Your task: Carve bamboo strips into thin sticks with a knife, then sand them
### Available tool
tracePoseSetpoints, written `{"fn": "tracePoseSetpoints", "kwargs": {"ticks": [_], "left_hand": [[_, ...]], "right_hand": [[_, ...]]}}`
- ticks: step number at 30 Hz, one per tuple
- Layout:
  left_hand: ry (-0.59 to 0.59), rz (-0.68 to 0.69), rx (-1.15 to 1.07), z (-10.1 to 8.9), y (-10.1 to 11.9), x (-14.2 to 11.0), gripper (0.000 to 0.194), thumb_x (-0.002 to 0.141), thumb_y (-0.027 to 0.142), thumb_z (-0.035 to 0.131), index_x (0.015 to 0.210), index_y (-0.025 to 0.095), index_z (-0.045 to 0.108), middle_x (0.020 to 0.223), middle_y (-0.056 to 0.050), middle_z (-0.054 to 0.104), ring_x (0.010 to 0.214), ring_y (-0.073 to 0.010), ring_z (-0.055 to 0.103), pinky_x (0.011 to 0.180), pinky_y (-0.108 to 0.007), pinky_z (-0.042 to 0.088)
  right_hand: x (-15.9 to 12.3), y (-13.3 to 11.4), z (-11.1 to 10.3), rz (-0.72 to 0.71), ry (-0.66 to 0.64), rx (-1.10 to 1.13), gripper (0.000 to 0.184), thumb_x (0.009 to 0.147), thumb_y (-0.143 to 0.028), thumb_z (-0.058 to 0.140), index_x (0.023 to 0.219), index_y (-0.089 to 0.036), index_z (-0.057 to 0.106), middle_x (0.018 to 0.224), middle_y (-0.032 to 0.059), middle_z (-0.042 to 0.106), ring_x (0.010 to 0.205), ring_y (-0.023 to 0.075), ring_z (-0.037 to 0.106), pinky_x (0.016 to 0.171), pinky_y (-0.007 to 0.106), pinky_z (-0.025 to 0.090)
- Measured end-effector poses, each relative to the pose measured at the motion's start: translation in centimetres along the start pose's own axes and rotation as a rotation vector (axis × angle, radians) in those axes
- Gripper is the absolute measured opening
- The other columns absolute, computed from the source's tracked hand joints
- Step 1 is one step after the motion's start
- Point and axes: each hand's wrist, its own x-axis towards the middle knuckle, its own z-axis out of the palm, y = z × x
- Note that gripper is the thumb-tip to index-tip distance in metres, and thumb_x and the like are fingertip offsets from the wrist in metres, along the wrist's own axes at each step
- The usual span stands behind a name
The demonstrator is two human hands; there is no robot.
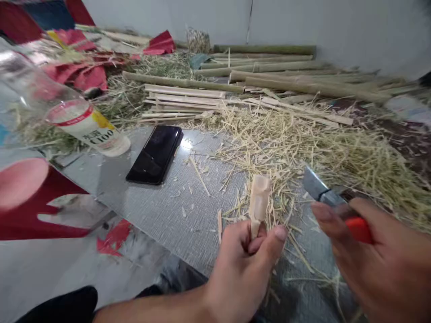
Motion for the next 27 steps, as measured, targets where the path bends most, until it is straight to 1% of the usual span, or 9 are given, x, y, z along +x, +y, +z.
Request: {"fn": "tracePoseSetpoints", "kwargs": {"ticks": [4, 7, 10, 12, 14, 17, 20, 23, 27], "left_hand": [[-0.104, 0.066, 0.022, -1.0, 1.5, -0.2, 0.057, 0.08, 0.064, 0.07, 0.068, 0.02, 0.035, 0.06, 0.01, 0.029, 0.052, -0.0041, 0.023, 0.043, -0.016, 0.017], [-0.205, 0.081, 0.045, -1.7, 2.3, -0.3, 0.048, 0.087, 0.05, 0.068, 0.072, 0.021, 0.034, 0.066, 0.009, 0.029, 0.054, -0.0042, 0.023, 0.046, -0.017, 0.019], [-0.278, 0.045, 0.1, -2.0, 2.7, -0.4, 0.043, 0.086, 0.038, 0.068, 0.073, 0.022, 0.031, 0.064, 0.009, 0.028, 0.055, -0.0047, 0.023, 0.047, -0.019, 0.02], [-0.302, 0.025, 0.162, -2.1, 2.6, -0.6, 0.037, 0.085, 0.034, 0.067, 0.075, 0.022, 0.033, 0.064, 0.009, 0.029, 0.054, -0.005, 0.025, 0.048, -0.019, 0.02], [-0.29, 0.005, 0.203, -2.1, 2.3, -0.7, 0.032, 0.082, 0.035, 0.066, 0.08, 0.021, 0.038, 0.066, 0.008, 0.033, 0.055, -0.0054, 0.028, 0.048, -0.019, 0.023], [-0.205, -0.019, 0.239, -2.1, 1.9, -0.9, 0.033, 0.08, 0.039, 0.068, 0.087, 0.021, 0.04, 0.069, 0.008, 0.036, 0.055, -0.0056, 0.032, 0.049, -0.02, 0.025], [-0.242, 0.019, 0.283, -2.0, 1.9, -0.7, 0.031, 0.083, 0.035, 0.067, 0.078, 0.021, 0.04, 0.066, 0.009, 0.032, 0.054, -0.0056, 0.028, 0.048, -0.021, 0.021], [-0.292, 0.114, 0.316, -1.8, 2.2, -0.4, 0.031, 0.088, 0.029, 0.064, 0.071, 0.02, 0.041, 0.064, 0.008, 0.029, 0.057, -0.0068, 0.025, 0.049, -0.022, 0.02], [-0.212, 0.133, 0.427, -1.7, 2.2, -0.2, 0.038, 0.09, 0.033, 0.066, 0.066, 0.019, 0.039, 0.061, 0.009, 0.027, 0.055, -0.0065, 0.023, 0.047, -0.022, 0.018]], "right_hand": [[1.2, -1.0, 0.2, -0.196, 0.065, 0.125, 0.051, 0.099, -0.058, 0.039, 0.062, -0.023, 0.043, 0.044, -0.0071, 0.031, 0.034, 0.0077, 0.029, 0.04, 0.025, 0.021], [1.3, -1.0, 0.6, -0.287, 0.002, 0.178, 0.048, 0.097, -0.058, 0.044, 0.065, -0.022, 0.044, 0.046, -0.0066, 0.037, 0.037, 0.0078, 0.035, 0.043, 0.025, 0.025], [1.1, -0.8, 1.1, -0.386, -0.041, 0.152, 0.046, 0.096, -0.058, 0.046, 0.068, -0.022, 0.048, 0.047, -0.0058, 0.039, 0.037, 0.0095, 0.036, 0.043, 0.027, 0.024], [1.0, -0.9, 1.3, -0.433, -0.041, 0.125, 0.046, 0.095, -0.059, 0.046, 0.068, -0.022, 0.049, 0.047, -0.0053, 0.039, 0.037, 0.0105, 0.035, 0.043, 0.028, 0.021], [1.0, -1.0, 1.4, -0.445, -0.037, 0.117, 0.048, 0.095, -0.06, 0.046, 0.065, -0.023, 0.047, 0.046, -0.0048, 0.038, 0.037, 0.0106, 0.034, 0.044, 0.029, 0.019], [0.8, -0.9, 1.5, -0.424, -0.078, 0.093, 0.047, 0.096, -0.058, 0.045, 0.066, -0.023, 0.048, 0.048, -0.0035, 0.043, 0.039, 0.0109, 0.035, 0.047, 0.029, 0.019], [0.6, -0.5, 1.6, -0.438, -0.124, 0.066, 0.04, 0.097, -0.053, 0.045, 0.071, -0.023, 0.054, 0.051, -0.0033, 0.047, 0.04, 0.0109, 0.036, 0.048, 0.029, 0.016], [0.5, -0.3, 1.6, -0.449, -0.111, 0.057, 0.038, 0.096, -0.05, 0.047, 0.071, -0.023, 0.055, 0.05, -0.0034, 0.045, 0.04, 0.0105, 0.034, 0.048, 0.029, 0.014], [0.8, -0.5, 1.2, -0.419, -0.033, 0.032, 0.043, 0.096, -0.052, 0.048, 0.066, -0.022, 0.051, 0.049, -0.0035, 0.042, 0.039, 0.0103, 0.033, 0.048, 0.029, 0.015]]}}
